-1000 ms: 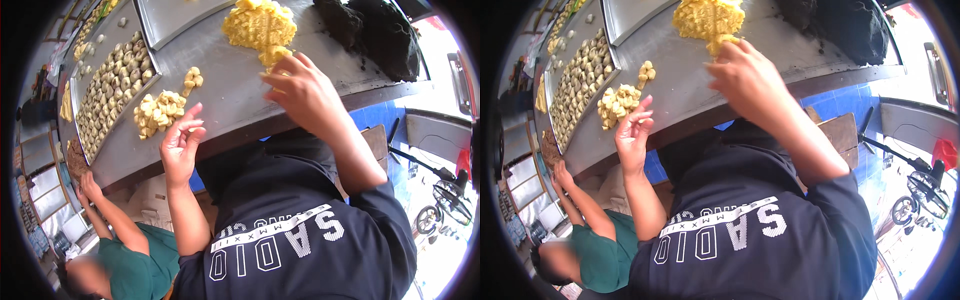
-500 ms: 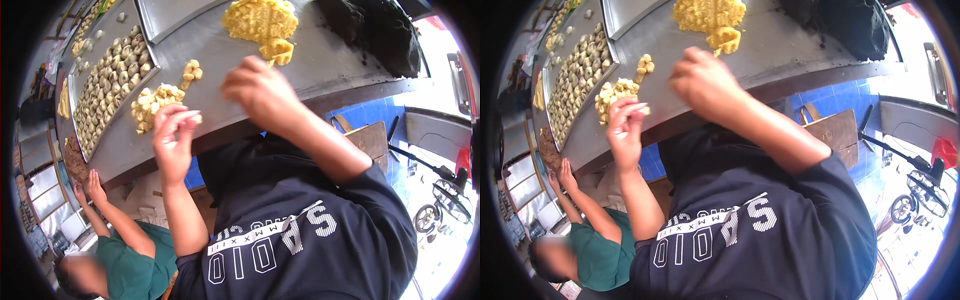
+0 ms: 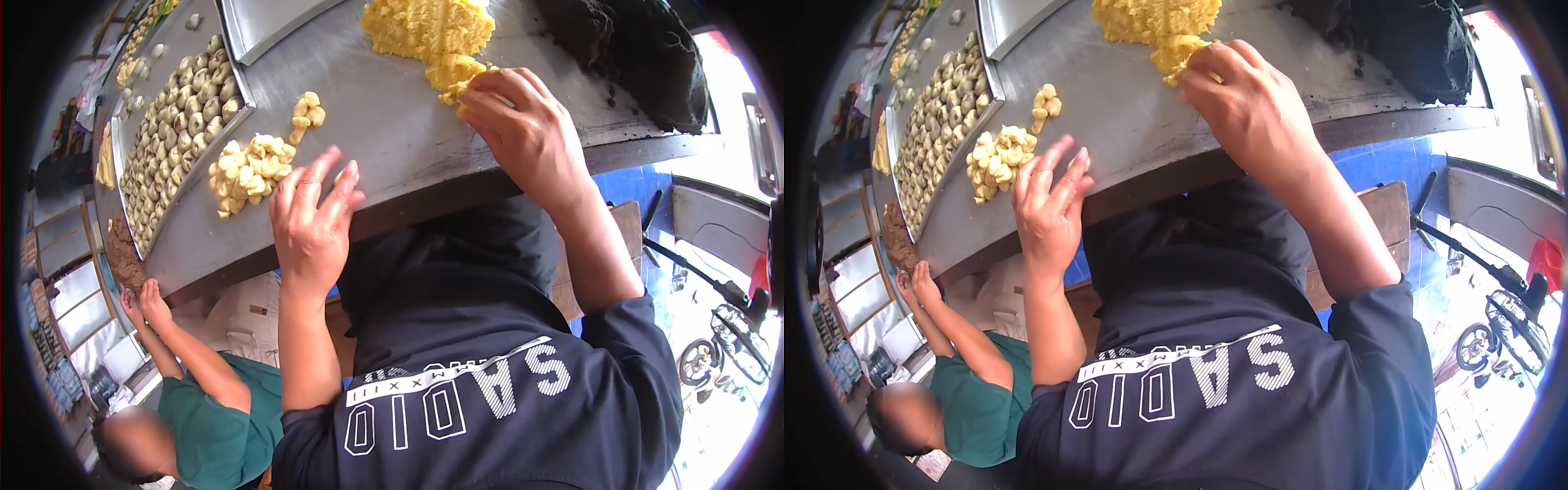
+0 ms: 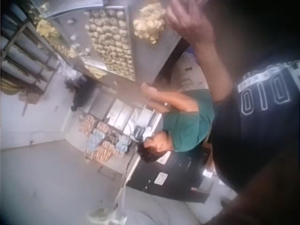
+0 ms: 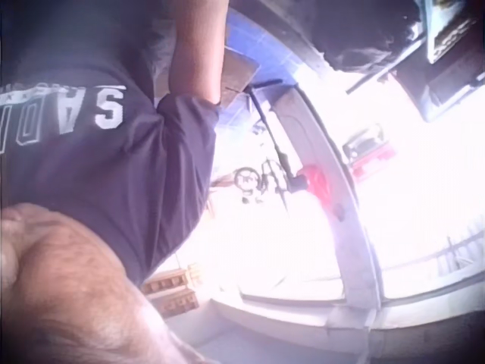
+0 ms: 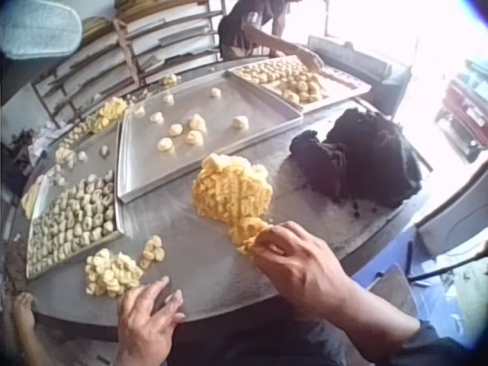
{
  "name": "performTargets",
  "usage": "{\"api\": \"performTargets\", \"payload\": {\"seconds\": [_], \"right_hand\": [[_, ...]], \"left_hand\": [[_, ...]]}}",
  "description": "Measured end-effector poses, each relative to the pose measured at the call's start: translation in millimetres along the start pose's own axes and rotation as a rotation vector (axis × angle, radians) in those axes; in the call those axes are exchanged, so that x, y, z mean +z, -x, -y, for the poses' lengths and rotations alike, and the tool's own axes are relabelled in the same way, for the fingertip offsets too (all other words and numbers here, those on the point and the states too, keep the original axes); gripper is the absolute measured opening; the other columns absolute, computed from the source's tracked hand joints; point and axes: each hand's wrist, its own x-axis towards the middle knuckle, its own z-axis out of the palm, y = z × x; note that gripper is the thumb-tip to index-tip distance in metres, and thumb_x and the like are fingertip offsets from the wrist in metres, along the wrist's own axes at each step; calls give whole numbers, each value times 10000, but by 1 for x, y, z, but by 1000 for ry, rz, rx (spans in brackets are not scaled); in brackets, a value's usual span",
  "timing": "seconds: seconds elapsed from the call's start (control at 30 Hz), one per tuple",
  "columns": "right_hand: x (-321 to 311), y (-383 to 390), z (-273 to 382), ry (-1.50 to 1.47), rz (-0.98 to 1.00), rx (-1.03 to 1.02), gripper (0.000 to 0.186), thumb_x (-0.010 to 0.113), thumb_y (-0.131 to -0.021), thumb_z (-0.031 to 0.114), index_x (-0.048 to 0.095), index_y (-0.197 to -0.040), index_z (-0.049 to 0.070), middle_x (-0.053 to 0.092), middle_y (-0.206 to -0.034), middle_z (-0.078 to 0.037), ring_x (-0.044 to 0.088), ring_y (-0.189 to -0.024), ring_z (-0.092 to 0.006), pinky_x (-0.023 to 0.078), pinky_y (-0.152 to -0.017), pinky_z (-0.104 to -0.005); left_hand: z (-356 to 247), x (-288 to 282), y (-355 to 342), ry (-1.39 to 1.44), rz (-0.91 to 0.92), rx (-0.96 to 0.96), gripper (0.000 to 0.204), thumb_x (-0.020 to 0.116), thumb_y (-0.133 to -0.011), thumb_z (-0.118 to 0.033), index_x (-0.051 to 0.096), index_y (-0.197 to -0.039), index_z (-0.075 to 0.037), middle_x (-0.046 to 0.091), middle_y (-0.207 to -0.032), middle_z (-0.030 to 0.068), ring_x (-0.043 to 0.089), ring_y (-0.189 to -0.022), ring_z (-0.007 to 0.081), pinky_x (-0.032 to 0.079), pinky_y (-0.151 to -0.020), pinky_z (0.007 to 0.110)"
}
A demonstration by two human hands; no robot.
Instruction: The person shapes portions of yellow dough by hand, rolling them into small balls and placing them onto a metal tray alongside other prepared dough pieces.
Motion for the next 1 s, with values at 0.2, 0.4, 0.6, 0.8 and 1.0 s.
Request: {"api": "performTargets", "payload": {"seconds": [0.2, 0.4, 0.6, 0.8, 1.0], "right_hand": [[11, 4, 9, 80, 58, 46, 229, 875, -943, 191, 820, -1136, 82, 759, -1204, -62, 727, -1107, -296, 641, -948, -439], [-1, -8, 7, -73, 122, 55, 273, 902, -914, 203, 739, -1084, 66, 717, -1117, -91, 724, -1101, -346, 612, -935, -471], [3, 7, 6, -94, 2, 139, 267, 885, -890, 81, 768, -1129, 64, 761, -1194, -103, 747, -1081, -355, 634, -970, -466], [11, 0, 8, -27, 81, -13, 150, 809, -941, 106, 790, -1090, 91, 758, -1204, -64, 738, -1149, -282, 645, -951, -415], [-5, -7, -2, -33, 252, 116, 253, 856, -921, 138, 803, -1164, 93, 738, -1208, -87, 733, -1142, -321, 626, -934, -438]], "left_hand": [[4, -26, -55, -183, 210, 148, 215, 881, -990, -384, 917, -898, -193, 765, -1463, 84, 646, -1399, 366, 377, -1237, 558], [2, 63, -116, -104, -373, 340, 273, 793, -1078, -331, 705, -906, -137, 697, -912, -14, 657, -961, 235, 393, -1005, 443], [-6, 72, -119, -65, -338, 401, 297, 812, -1057, -300, 706, -824, -147, 656, -835, 12, 642, -859, 241, 402, -954, 451], [-6, 62, -110, -29, -242, 560, 277, 790, -1095, -265, 766, -869, -108, 669, -779, 25, 663, -797, 239, 455, -880, 430], [16, -3, -68, -91, -183, 79, 151, 828, -1069, -203, 886, -1056, -64, 707, -730, 53, 638, -650, 250, 465, -724, 407]]}}
